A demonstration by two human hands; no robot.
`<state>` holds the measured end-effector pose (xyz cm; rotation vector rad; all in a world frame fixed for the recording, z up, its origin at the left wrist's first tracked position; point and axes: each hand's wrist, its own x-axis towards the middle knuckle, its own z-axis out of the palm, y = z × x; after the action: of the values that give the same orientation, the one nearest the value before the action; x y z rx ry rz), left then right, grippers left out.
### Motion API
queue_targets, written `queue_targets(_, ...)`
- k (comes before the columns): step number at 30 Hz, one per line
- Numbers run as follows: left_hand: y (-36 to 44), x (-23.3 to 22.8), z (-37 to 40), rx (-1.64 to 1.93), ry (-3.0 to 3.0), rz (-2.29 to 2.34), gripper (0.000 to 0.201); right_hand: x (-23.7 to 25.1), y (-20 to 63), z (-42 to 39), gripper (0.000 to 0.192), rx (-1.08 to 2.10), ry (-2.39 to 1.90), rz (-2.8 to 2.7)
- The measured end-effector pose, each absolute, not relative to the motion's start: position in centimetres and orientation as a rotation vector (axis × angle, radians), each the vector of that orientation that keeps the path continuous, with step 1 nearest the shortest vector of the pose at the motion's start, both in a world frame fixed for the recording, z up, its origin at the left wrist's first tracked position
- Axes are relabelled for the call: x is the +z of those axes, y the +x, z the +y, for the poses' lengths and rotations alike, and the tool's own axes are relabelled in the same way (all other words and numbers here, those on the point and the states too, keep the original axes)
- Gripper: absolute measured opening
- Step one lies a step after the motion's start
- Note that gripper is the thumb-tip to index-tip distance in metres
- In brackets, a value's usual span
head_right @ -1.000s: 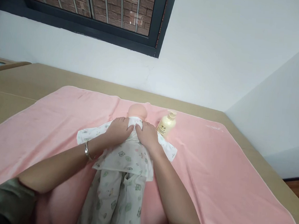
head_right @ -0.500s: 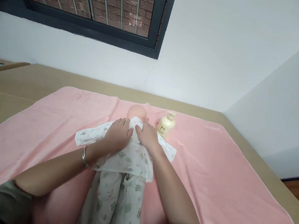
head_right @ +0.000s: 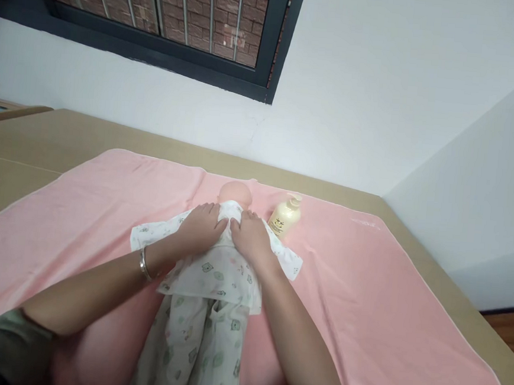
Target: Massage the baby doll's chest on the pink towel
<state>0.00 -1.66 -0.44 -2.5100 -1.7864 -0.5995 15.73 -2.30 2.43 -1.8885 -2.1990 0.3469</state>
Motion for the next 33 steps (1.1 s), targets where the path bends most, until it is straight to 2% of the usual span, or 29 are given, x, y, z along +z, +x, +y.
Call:
queue_targets(4,0.8,-0.9,-3.1,-0.531,-2.393,-1.791,0.057,2.3,17.3,-1.0,0.052,0.518,-1.942,-2.090)
queue_targets(12,0.1,0.4,-1.5,-0.528,-2.498,-1.972,0.059,2.6,14.3,-3.9,0.056,0.201,-1.984,-2.228)
queue_targets(17,0.7,0.0,-3.0,-0.459,-2.401,-1.864,0.058,2.9,16.1,-2.1,0.049,0.412,-1.930,-2.163)
queue_targets(20,0.9,-0.1,-3.6,-0.474,-2.409,-1.823,0.058,2.7,17.2,-1.1,0.054,0.501,-1.969,-2.091)
queue_targets(27,-1.0,1.0,-0.2,-0.508,-2.659,-2.012,0.055,2.3,14.6,-3.5,0.052,0.150,-1.945,-2.247)
queue_targets(33,0.0,0.1,-2.2,-0.489,-2.522,-1.818,0.051,2.2,16.6,-1.7,0.047,0.441,-1.880,-2.148)
